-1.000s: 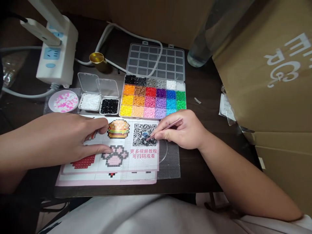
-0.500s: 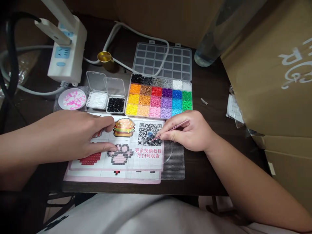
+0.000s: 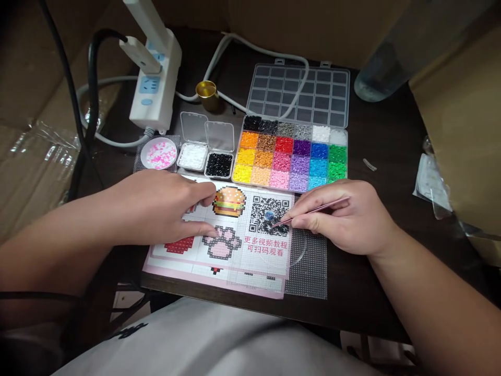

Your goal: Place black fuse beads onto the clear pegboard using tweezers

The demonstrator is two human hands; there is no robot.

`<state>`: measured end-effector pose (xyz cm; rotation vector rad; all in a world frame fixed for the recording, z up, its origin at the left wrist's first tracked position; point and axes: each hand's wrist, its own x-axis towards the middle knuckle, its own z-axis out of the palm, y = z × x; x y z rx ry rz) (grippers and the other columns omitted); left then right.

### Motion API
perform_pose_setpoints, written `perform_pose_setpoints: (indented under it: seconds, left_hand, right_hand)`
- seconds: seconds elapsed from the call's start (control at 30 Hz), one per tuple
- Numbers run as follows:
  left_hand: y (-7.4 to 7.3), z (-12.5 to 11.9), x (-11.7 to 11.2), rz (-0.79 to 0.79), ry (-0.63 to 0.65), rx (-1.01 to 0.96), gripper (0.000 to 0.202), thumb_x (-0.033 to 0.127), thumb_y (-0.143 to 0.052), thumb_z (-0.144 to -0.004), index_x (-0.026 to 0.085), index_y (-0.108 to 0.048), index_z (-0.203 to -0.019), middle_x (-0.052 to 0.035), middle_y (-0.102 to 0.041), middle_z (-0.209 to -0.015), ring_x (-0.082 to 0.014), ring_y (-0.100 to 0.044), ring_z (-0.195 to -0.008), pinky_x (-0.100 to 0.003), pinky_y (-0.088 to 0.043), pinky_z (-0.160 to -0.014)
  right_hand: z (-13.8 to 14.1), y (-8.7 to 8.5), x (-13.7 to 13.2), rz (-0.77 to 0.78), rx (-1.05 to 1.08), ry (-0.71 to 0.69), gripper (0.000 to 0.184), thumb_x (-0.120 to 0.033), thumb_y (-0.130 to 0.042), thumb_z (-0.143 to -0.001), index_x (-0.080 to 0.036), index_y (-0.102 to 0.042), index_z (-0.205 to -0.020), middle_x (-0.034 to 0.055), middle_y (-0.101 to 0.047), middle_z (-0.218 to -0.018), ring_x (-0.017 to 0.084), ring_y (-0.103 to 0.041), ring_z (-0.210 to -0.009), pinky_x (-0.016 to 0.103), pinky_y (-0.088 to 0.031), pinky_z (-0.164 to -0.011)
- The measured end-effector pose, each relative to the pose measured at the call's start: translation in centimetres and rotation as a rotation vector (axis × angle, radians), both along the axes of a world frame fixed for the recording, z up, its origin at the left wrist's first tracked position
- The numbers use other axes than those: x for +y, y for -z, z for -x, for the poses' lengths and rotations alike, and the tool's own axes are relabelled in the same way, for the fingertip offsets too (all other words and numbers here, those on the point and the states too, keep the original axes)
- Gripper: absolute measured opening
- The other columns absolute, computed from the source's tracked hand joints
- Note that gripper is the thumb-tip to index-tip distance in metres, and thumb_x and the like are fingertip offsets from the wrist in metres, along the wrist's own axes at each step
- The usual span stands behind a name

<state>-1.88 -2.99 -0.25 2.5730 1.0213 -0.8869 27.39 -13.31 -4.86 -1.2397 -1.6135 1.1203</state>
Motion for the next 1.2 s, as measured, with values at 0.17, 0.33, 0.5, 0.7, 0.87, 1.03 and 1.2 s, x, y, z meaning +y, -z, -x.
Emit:
perform_pose_setpoints:
  seconds: [0.17, 0.33, 0.5, 0.7, 0.87, 1.03, 1.2]
  left_hand:
    - [0.0, -0.1, -0.2, -0.002, 0.004, 0.001, 0.072, 0.08, -0.055, -0.084, 0.028, -0.071, -0.132, -0.0111, -0.077, -0.085, -0.0338, -0.072, -0.078, -0.043, -0.05, -0.073]
    - [-0.2, -0.1, -0.2, -0.02, 0.021, 0.024, 0.068, 0.077, -0.055, -0.086, 0.027, -0.071, -0.129, -0.0109, -0.076, -0.082, -0.0342, -0.072, -0.077, -0.042, -0.049, -0.07]
    - [0.1, 0.0, 0.0, -0.023, 0.013, 0.002, 0.069, 0.078, -0.057, -0.084, 0.026, -0.072, -0.127, -0.011, -0.076, -0.081, -0.0337, -0.071, -0.075, -0.042, -0.049, -0.068]
    - [0.8, 0.3, 0.0, -0.073, 0.023, -0.019, 0.059, 0.073, -0.06, -0.086, 0.027, -0.072, -0.12, -0.009, -0.078, -0.085, -0.0321, -0.07, -0.076, -0.044, -0.054, -0.07]
    - [1.0, 0.5, 0.1, -0.078, 0.02, -0.02, 0.059, 0.075, -0.059, -0.084, 0.028, -0.072, -0.117, -0.0075, -0.077, -0.083, -0.0316, -0.069, -0.074, -0.049, -0.058, -0.073]
    - [1.2, 0.4, 0.2, -0.061, -0.014, -0.022, 0.062, 0.077, -0.059, -0.081, 0.029, -0.072, -0.119, -0.0085, -0.076, -0.083, -0.0331, -0.067, -0.073, -0.053, -0.058, -0.073]
    - [1.4, 0.4, 0.3, -0.04, -0.051, -0.04, 0.064, 0.079, -0.059, -0.076, 0.03, -0.073, -0.116, -0.0089, -0.074, -0.082, -0.0339, -0.067, -0.075, -0.053, -0.057, -0.077]
  right_hand:
    - [0.2, -0.1, 0.1, -0.012, 0.007, -0.02, 0.008, -0.025, -0.092, -0.084, -0.032, -0.089, -0.085, 0.0026, -0.086, -0.082, 0.02, -0.083, -0.069, 0.023, -0.066, -0.055]
    - [0.1, 0.0, 0.1, -0.018, 0.01, -0.02, 0.009, -0.025, -0.093, -0.083, -0.033, -0.09, -0.086, 0.0021, -0.086, -0.083, 0.019, -0.083, -0.069, 0.022, -0.064, -0.053]
    - [-0.1, 0.1, 0.2, -0.016, 0.008, -0.022, 0.008, -0.026, -0.093, -0.084, -0.032, -0.09, -0.087, 0.0029, -0.086, -0.083, 0.02, -0.083, -0.069, 0.024, -0.066, -0.057]
    - [-0.2, 0.3, 0.6, 0.041, 0.077, -0.034, 0.004, -0.03, -0.09, -0.085, -0.026, -0.09, -0.085, 0.006, -0.085, -0.079, 0.016, -0.076, -0.057, 0.023, -0.057, -0.043]
    - [-0.2, 0.4, 0.6, 0.078, 0.092, -0.042, 0.004, -0.031, -0.09, -0.086, -0.027, -0.09, -0.087, 0.0051, -0.085, -0.078, 0.012, -0.067, -0.047, 0.023, -0.053, -0.04]
    - [-0.2, 0.2, 0.6, 0.068, 0.084, -0.051, 0.006, -0.033, -0.09, -0.087, -0.027, -0.09, -0.086, 0.0055, -0.085, -0.079, 0.013, -0.068, -0.049, 0.024, -0.054, -0.04]
    - [-0.1, 0.1, 0.6, 0.06, 0.072, -0.057, 0.005, -0.033, -0.089, -0.088, -0.028, -0.09, -0.087, 0.0051, -0.085, -0.079, 0.013, -0.07, -0.051, 0.023, -0.053, -0.041]
